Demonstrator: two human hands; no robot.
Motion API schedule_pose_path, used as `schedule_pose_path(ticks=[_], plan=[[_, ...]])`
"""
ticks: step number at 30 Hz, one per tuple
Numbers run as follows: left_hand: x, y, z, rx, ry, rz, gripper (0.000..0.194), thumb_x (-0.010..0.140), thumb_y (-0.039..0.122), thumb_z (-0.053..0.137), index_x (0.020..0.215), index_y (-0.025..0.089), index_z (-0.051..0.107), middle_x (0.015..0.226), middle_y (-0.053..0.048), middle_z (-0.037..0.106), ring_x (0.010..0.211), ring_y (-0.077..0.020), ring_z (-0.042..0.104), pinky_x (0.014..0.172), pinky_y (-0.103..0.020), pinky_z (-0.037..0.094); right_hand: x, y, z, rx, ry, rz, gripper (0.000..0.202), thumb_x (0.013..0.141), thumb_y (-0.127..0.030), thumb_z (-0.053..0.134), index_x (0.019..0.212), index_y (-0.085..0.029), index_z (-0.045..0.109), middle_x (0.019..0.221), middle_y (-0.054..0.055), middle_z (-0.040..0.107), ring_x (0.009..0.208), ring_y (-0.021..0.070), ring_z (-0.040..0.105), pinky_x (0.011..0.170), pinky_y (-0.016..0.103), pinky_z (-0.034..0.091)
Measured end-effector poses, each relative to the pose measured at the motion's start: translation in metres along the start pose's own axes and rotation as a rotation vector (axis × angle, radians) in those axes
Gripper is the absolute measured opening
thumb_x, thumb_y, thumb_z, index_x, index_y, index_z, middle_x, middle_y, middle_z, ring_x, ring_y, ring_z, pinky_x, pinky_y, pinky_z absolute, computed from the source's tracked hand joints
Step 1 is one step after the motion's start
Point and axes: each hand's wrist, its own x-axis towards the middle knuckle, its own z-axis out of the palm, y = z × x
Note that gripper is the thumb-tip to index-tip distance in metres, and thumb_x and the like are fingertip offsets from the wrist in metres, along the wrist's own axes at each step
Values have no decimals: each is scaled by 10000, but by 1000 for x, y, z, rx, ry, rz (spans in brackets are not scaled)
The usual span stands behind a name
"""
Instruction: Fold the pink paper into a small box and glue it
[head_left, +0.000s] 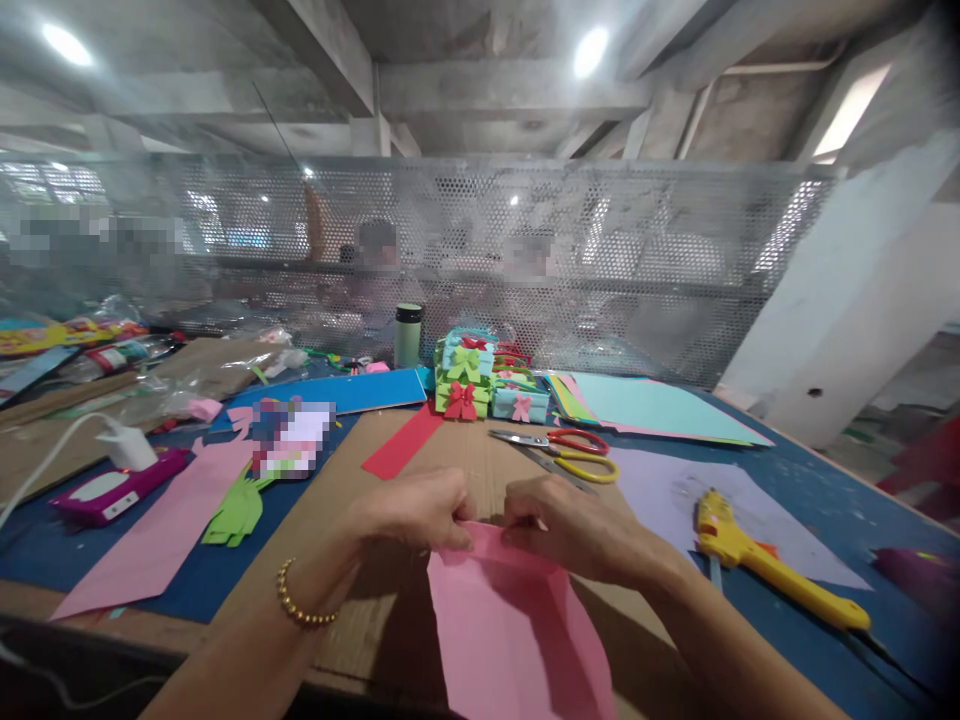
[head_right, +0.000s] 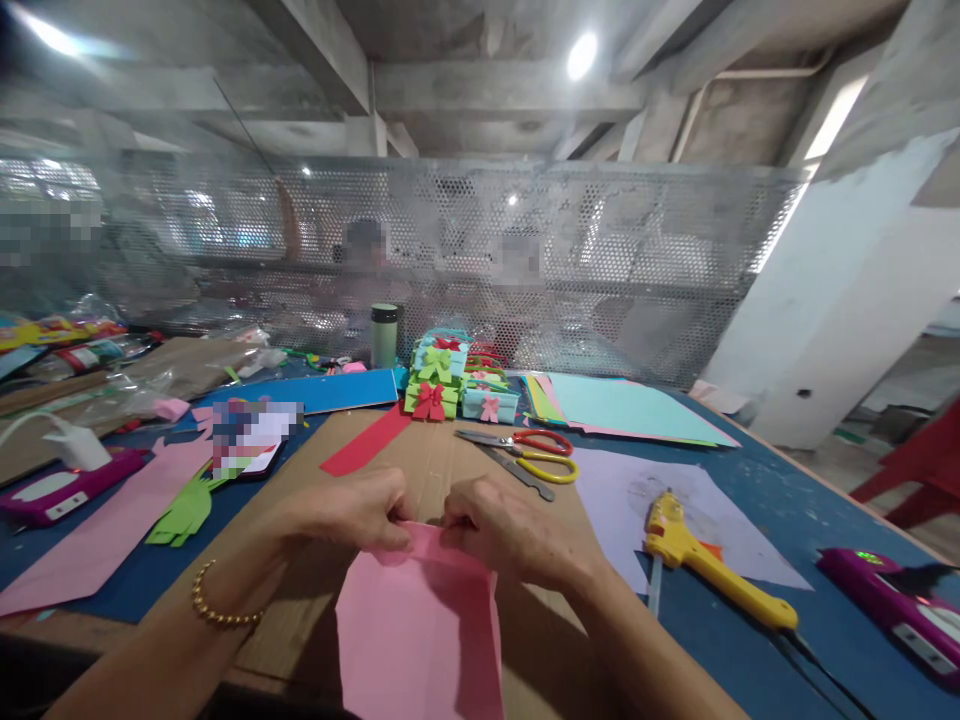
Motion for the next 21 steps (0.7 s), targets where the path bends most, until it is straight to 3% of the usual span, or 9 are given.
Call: schedule_pose_path(ticks=[4, 9, 13, 18, 21], plan=[[-3, 5, -2, 12, -33, 4, 293, 635, 170, 556, 483, 180, 305, 484, 66, 187, 446, -63, 209, 467, -286, 104, 0, 4, 1, 37, -54, -38, 122, 804, -165, 581, 829, -173, 700, 786, 8, 667, 687, 110, 525, 588, 227, 314], [-4, 12, 4, 69, 24, 72, 280, 671, 189, 579, 499, 170, 359, 467, 73, 204, 433, -53, 211, 470, -277, 118, 2, -7, 7, 141, -41, -98, 190, 870, -269, 577, 852, -157, 729, 786, 31, 683, 657, 110, 523, 582, 226, 340], [-4, 13, 6, 44, 43, 48, 240, 659, 200, 591, 499, 168, 416, 442, 71, 261, 420, -57, 281, 445, -257, 146, 4, -13, 11, 211, -14, -59, 162, 829, -185, 567, 774, -147, 715, 710, 15, 660, 618, 103, 498, 553, 216, 328], [-9, 13, -4, -76, -127, -7, 139, 654, 216, 596, 568, 177, 494, 492, 57, 443, 480, -85, 399, 426, -226, 215, 5, -10, 11, 201, 49, -38, 151, 792, -143, 551, 733, -154, 690, 684, -2, 638, 621, 102, 492, 564, 218, 332], [-10, 12, -9, -73, -144, 26, 101, 638, 159, 572, 607, 183, 478, 528, 59, 454, 514, -90, 414, 444, -217, 241, 5, -7, 11, 154, 52, -58, 173, 780, -110, 535, 751, -151, 700, 713, 15, 658, 641, 110, 505, 600, 228, 352]])
